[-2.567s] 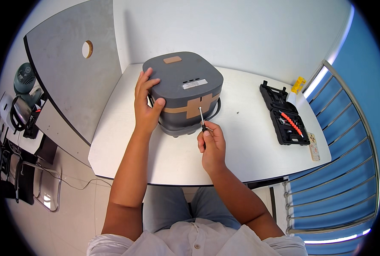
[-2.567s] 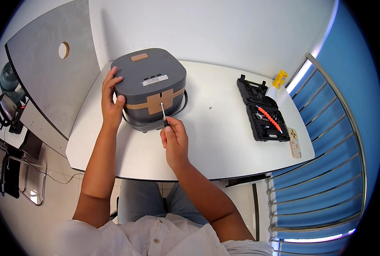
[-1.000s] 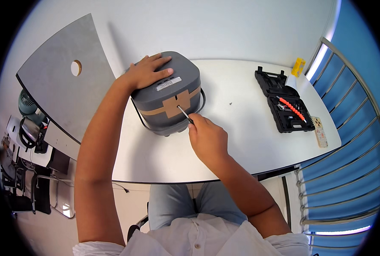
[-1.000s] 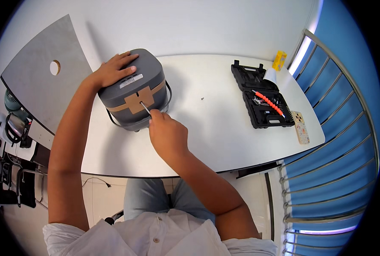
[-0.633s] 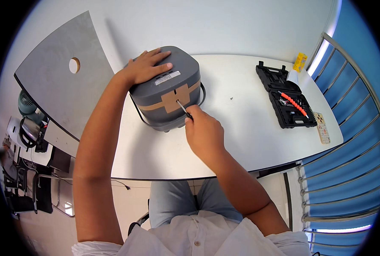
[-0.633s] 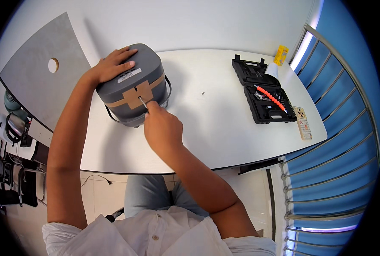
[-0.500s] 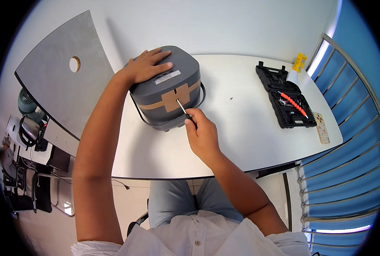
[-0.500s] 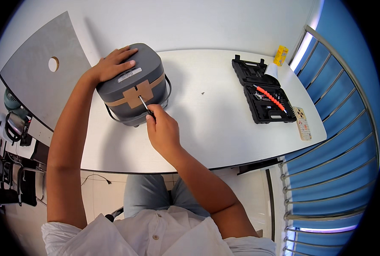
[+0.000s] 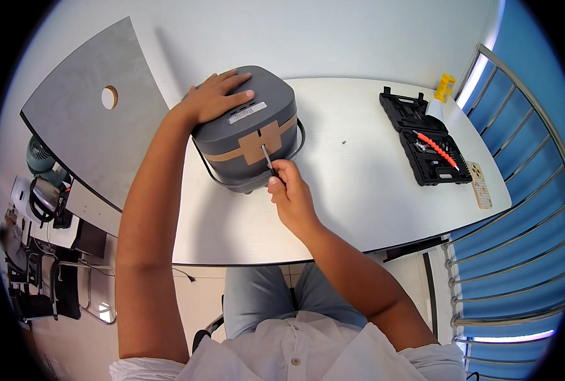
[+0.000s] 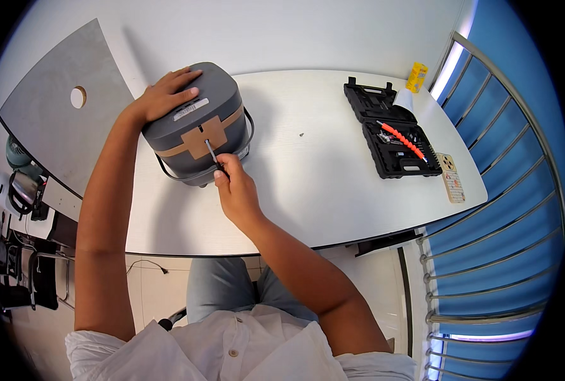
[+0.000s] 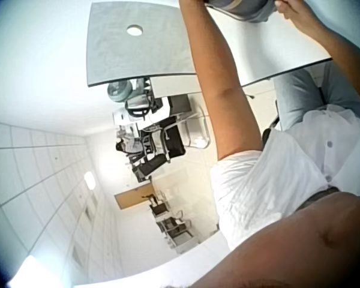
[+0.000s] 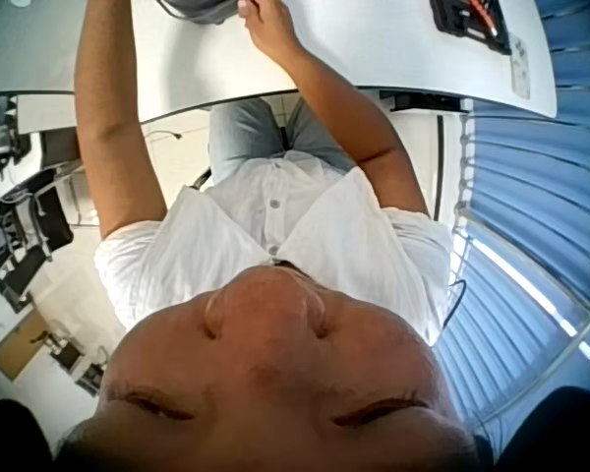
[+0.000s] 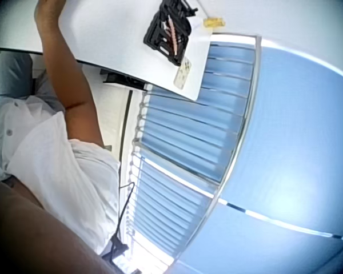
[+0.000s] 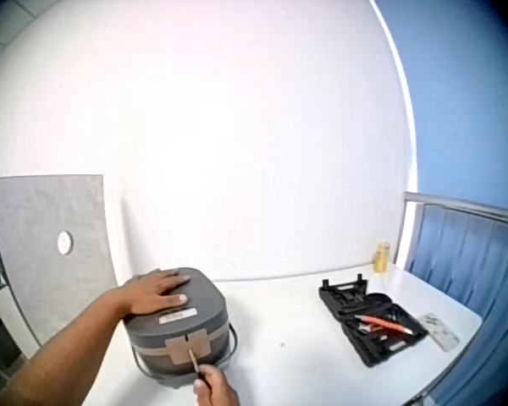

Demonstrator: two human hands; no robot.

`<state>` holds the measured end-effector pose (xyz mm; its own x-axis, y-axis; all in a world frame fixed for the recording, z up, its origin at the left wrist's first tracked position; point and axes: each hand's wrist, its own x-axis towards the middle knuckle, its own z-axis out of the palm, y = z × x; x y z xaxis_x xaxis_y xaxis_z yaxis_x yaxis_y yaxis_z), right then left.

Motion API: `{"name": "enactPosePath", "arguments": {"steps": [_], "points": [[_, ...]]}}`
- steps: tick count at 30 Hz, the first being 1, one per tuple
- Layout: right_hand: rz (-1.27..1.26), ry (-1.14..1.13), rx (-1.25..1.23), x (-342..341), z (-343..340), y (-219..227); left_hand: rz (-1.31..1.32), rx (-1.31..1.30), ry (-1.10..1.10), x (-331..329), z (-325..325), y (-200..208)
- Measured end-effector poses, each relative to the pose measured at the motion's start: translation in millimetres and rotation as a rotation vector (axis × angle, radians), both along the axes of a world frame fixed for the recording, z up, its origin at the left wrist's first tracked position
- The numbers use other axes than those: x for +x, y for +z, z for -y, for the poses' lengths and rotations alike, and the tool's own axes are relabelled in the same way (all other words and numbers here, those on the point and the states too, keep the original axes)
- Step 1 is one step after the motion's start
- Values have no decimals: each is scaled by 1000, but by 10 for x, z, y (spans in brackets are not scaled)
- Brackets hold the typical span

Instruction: The person assembles a gray cylindrical appliance on a white table. They use a screwdriver to remove screws from a cardboard insert, detach the insert, and then reattach it to the appliance.

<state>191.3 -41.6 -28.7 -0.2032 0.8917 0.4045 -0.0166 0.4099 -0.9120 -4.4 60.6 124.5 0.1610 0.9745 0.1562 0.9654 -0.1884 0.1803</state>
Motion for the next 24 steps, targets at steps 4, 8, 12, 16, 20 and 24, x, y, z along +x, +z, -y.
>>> {"name": "enactPosePath", "arguments": {"steps": [4, 8, 12, 16, 20, 24], "points": [[3, -72, 87, 53, -17, 9, 7, 7, -14, -9, -13, -7], [-85, -42, 45, 35, -21, 2, 17, 7, -24, -31, -27, -15], [-121, -20, -4, 30, -17, -13, 14, 12, -14, 2, -20, -16], [8, -119, 92, 35, 8, 49, 25, 9, -24, -2, -1, 0], [509, -340, 290, 126, 128, 333, 24, 3, -19, 0, 5, -16], [881, -326, 362, 280, 178, 764, 38, 31, -28, -19, -19, -31]]}}
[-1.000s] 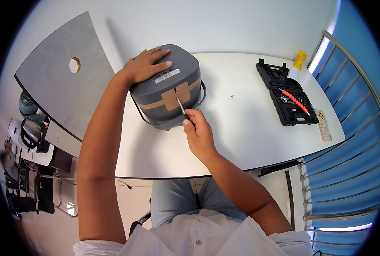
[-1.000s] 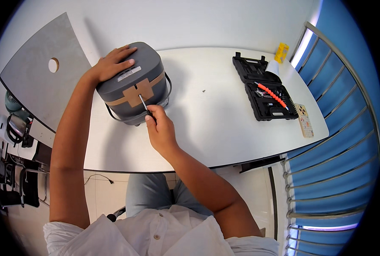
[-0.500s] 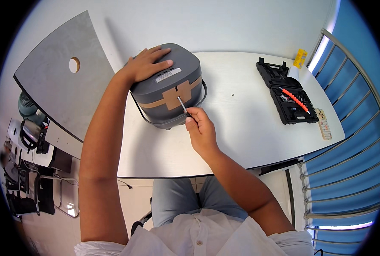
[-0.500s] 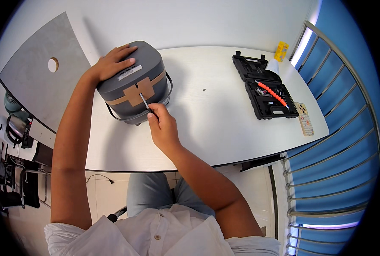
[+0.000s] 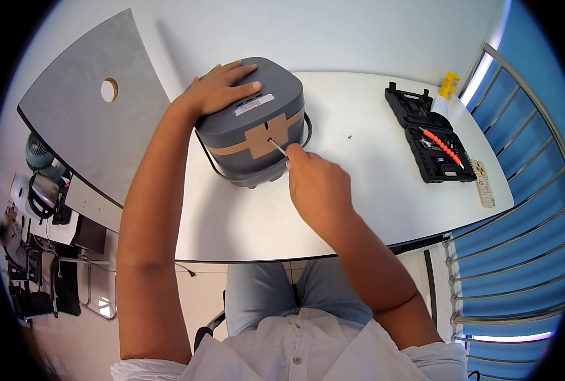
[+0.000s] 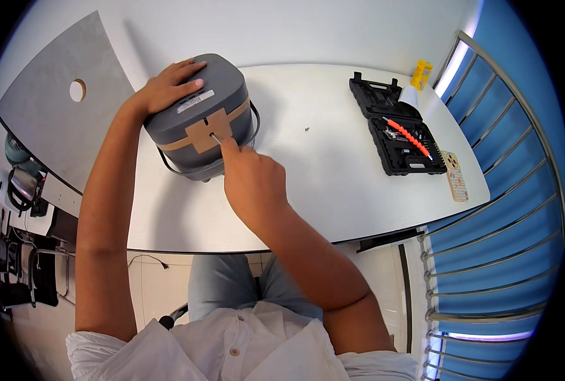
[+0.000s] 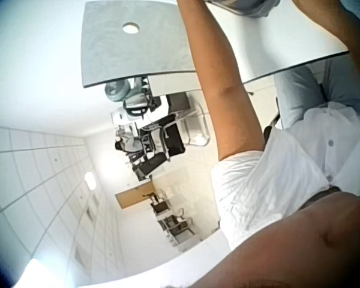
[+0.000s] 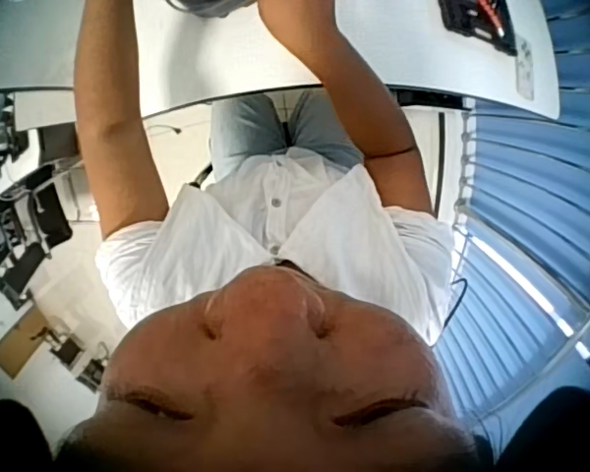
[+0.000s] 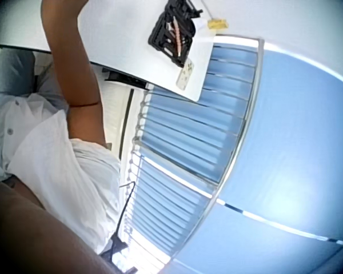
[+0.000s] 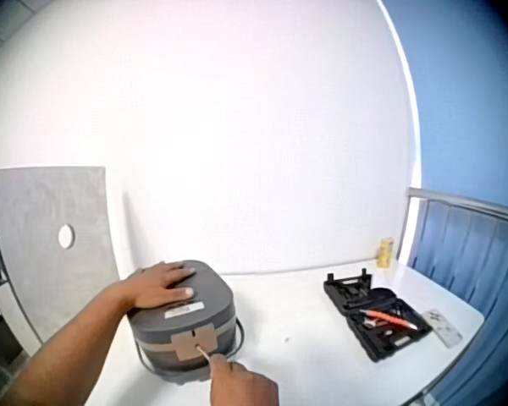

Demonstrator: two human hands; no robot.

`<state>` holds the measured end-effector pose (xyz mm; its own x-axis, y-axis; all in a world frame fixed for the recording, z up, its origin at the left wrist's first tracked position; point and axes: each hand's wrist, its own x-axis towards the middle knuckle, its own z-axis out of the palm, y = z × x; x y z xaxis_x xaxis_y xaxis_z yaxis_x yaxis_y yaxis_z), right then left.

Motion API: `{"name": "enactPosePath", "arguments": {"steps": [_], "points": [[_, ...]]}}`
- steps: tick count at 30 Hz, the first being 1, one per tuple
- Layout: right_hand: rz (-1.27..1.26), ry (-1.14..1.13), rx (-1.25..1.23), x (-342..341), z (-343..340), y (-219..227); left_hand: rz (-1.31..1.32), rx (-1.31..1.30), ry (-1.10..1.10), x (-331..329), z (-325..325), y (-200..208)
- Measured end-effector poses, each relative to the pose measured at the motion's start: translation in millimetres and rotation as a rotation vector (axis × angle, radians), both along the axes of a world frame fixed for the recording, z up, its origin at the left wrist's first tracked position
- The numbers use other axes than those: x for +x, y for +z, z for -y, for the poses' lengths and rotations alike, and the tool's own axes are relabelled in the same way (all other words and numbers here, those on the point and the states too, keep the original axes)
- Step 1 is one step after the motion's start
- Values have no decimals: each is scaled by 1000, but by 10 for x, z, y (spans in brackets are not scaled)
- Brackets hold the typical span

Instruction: The person assembles a gray cylindrical appliance on a white table. They use a screwdriver to remove screws from a cardboard insert, detach the insert, and then reattach it to the appliance.

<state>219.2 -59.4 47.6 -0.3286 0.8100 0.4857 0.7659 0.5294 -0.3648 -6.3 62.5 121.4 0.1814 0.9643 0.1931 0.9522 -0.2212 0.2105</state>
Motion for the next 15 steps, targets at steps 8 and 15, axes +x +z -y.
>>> {"name": "enactPosePath", "arguments": {"steps": [8, 15], "points": [[187, 27, -26, 31, -87, 178, -8, 1, 4, 26, -2, -8], [-268, 101, -28, -56, -213, -492, -16, 21, 2, 12, -18, -28]]}}
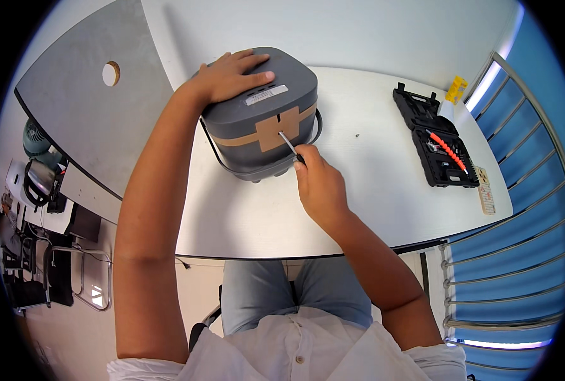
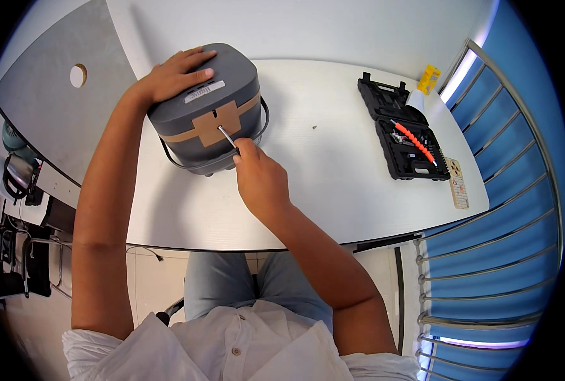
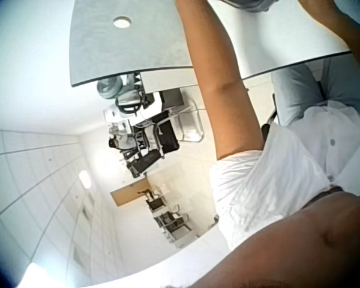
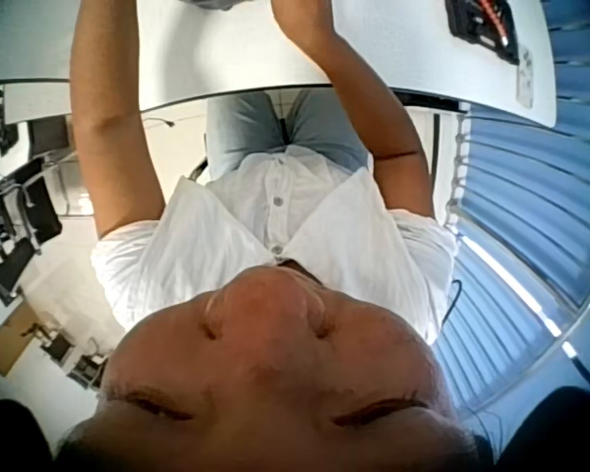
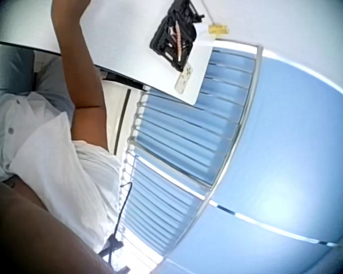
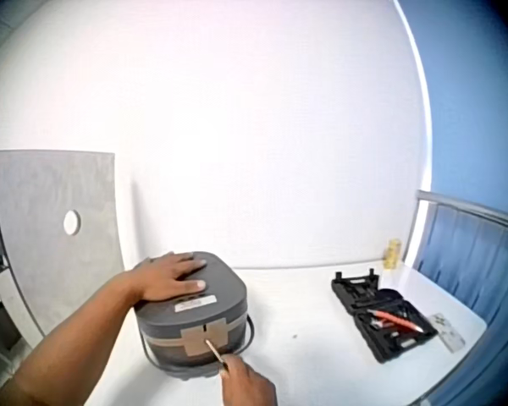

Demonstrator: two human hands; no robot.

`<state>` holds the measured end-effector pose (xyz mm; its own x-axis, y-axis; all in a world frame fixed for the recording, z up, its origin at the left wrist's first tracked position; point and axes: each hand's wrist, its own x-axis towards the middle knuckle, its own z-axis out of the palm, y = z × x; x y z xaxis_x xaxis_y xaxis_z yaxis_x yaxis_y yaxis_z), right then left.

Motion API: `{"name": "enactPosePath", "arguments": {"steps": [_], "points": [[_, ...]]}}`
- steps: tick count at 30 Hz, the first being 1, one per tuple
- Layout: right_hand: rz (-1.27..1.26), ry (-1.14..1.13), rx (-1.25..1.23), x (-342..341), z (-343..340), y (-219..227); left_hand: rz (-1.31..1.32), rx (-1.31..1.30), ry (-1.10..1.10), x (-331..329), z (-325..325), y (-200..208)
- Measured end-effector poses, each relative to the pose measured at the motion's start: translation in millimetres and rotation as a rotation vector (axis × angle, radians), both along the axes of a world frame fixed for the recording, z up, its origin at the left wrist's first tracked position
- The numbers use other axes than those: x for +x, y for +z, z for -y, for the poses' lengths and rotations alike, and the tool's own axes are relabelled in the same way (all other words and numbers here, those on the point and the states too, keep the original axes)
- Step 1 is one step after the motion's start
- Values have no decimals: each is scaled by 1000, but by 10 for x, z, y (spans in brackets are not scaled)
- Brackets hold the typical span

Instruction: The person assembles a gray cylindrical appliance on a white table. They use a screwdriver to remove screws from a cardboard insert, detach the insert, and then reattach it to the appliance.

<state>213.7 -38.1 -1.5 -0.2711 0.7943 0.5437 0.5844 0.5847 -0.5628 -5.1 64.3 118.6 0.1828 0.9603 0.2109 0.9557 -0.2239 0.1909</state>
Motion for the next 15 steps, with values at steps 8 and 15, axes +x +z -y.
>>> {"name": "enactPosePath", "arguments": {"steps": [8, 15], "points": [[-246, 156, -67, -49, -98, -193, 29, 7, -17, -19, -11, -16], [-299, 97, -261, 79, -12, 6, 22, 12, -5, -18, 30, 3]]}}
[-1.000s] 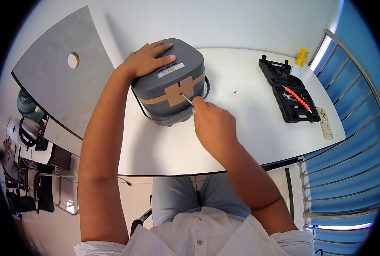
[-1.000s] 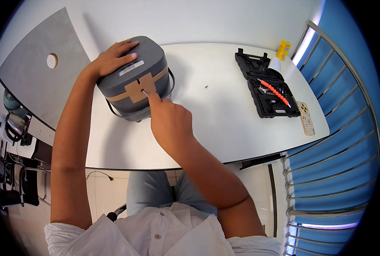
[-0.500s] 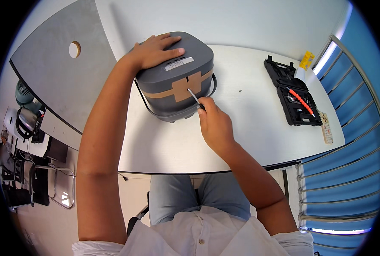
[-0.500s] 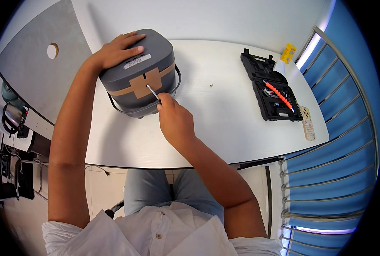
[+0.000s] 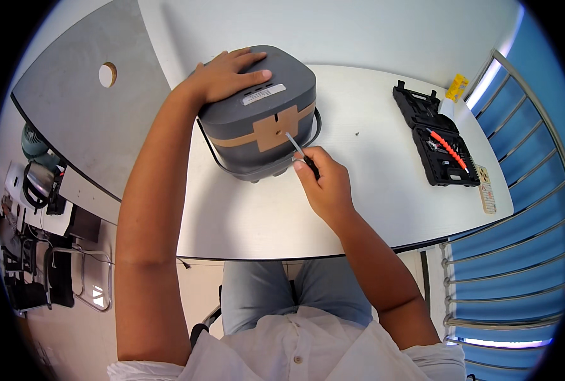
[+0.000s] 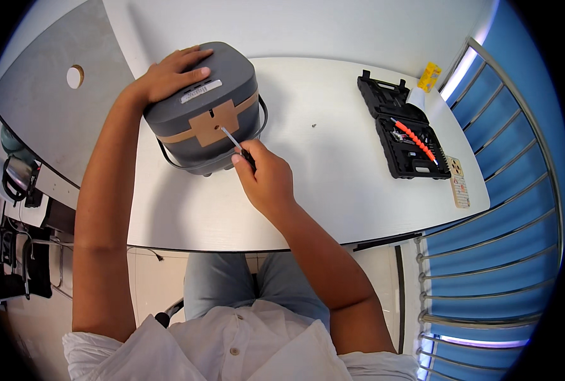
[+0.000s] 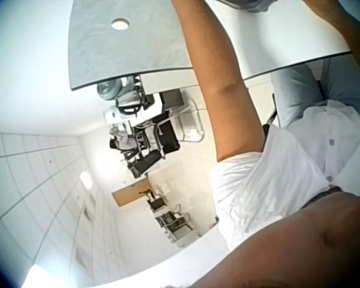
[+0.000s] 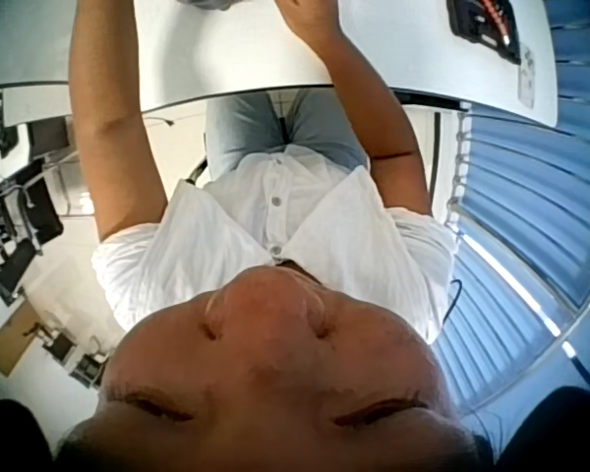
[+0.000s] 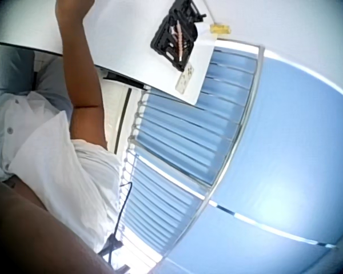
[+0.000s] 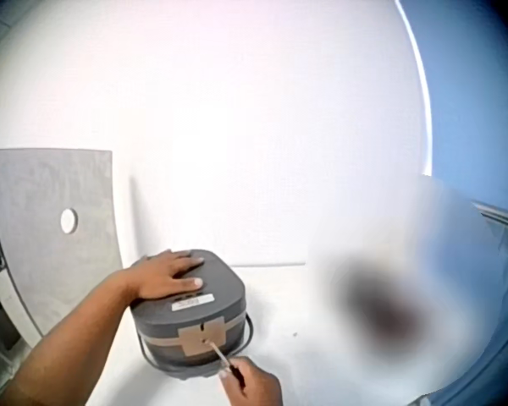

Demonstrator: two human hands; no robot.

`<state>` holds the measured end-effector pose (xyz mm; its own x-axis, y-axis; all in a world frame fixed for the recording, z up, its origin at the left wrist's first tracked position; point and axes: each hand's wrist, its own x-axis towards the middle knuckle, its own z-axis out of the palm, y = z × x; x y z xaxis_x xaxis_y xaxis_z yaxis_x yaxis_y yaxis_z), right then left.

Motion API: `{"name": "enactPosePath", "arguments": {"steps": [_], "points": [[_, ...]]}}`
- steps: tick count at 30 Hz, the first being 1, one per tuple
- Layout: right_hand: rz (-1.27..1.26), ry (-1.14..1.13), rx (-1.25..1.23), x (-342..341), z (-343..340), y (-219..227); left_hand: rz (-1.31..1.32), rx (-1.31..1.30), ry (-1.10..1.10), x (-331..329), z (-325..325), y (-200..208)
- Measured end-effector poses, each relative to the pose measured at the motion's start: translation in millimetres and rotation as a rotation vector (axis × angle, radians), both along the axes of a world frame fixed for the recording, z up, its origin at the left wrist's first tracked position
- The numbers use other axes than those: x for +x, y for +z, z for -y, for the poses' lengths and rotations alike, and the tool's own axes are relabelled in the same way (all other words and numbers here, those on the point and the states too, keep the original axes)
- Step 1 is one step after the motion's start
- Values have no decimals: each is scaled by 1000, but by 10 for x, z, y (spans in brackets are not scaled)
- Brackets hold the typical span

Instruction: The person assembles a gray cylindrical appliance on a white table. They use a screwdriver to remove screws from a cardboard insert, detach the insert, and then reattach it to the appliance.

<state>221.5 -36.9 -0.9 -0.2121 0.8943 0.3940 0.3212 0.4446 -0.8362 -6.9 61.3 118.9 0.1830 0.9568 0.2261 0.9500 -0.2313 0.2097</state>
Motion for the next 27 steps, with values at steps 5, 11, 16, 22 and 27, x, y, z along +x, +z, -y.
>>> {"name": "enactPosePath", "arguments": {"steps": [5, 11, 16, 22, 27], "points": [[141, -44, 10, 80, 23, -54, -27, -12, -3, 41, 26, 40], [203, -70, 28, 107, 12, -112, 14, -2, -36, -28, -32, -12], [174, -66, 51, 87, 35, -77, 14, -24, -30, -18, -48, 3], [303, -122, 106, 72, 118, 81, 22, -32, -21, -34, -44, -9], [433, -117, 94, 62, 121, 172, 22, -30, -21, -15, -29, -2]]}}
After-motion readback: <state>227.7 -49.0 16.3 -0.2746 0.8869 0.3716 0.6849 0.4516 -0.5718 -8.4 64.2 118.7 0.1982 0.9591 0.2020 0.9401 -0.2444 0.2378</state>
